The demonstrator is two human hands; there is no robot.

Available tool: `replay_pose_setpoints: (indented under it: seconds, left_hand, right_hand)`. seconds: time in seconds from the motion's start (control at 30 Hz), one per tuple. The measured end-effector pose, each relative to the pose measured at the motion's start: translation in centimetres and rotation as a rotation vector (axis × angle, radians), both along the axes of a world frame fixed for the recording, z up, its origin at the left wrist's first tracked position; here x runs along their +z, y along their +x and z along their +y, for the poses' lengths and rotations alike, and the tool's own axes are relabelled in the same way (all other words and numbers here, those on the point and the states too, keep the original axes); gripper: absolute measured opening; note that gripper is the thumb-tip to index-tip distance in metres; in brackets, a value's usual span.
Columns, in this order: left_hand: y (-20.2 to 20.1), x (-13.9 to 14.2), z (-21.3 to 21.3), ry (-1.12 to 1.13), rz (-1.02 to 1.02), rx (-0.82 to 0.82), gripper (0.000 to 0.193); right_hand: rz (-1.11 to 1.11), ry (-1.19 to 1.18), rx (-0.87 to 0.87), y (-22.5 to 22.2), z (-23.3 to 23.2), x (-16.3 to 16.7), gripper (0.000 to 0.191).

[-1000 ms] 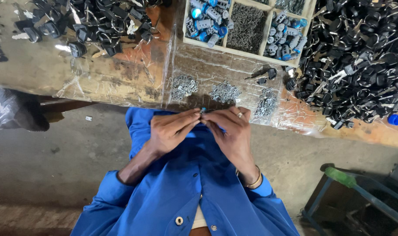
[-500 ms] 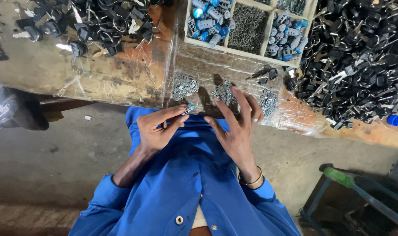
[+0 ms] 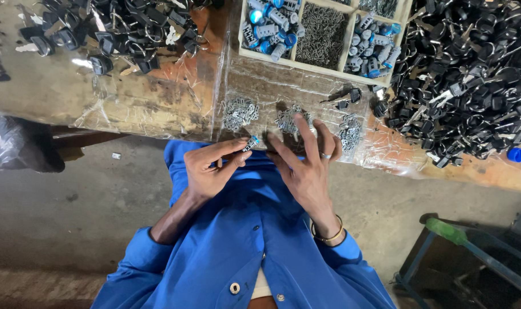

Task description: The person sits at a workbench covered with piles of keys and small metal parts, picks up blue and gray lock cylinders, and inserts small pin components into them by hand, taking parts from a compartmented tray. Assembled cylinders are placed back into the tray compartments as the work proceeds.

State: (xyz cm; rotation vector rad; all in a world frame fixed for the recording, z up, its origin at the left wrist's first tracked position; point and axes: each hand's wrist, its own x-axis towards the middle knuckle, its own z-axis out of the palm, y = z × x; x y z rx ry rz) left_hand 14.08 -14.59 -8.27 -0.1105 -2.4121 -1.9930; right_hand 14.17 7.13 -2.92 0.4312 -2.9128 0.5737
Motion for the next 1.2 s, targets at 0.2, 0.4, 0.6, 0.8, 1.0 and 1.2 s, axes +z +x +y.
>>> replay_pose_setpoints:
  seconds: [0.2, 0.4, 0.6, 0.8, 1.0, 1.2]
  left_hand:
    - [-0.2, 0.0, 0.7, 0.038, 0.021, -0.054, 0.025]
    - [-0.7, 0.0, 2.0, 0.001, -0.076, -0.121, 0.026]
    - [-0.8, 0.1, 2.5, 0.093, -0.143, -0.17, 0.025]
    - [-0.8, 0.2, 2.5, 0.07, 0.007, -0.166, 0.028]
    - [-1.0, 0.6, 2.1, -0.113, 0.165, -0.232, 0.028]
    - [-1.3, 1.0, 2.4, -0.168, 0.25, -0.236, 0.022]
  right_hand:
    - [0.109, -0.218, 0.069, 0.1, 1.0, -0.6, 0.024]
    - [-0.012, -0.515, -0.14, 0.5, 1.1, -0.5, 0.023]
    - [-0.006, -0.506, -0.109, 0.1, 0.5, -0.1, 0.017]
    - [-0.078, -0.576, -0.093, 0.0, -0.3, 0.4, 0.017]
    - [-0.081, -0.402, -0.141, 0.0, -1.0, 0.7, 0.025]
    - [-0.1, -0.254, 0.003, 0.1, 1.0, 0.5, 0.022]
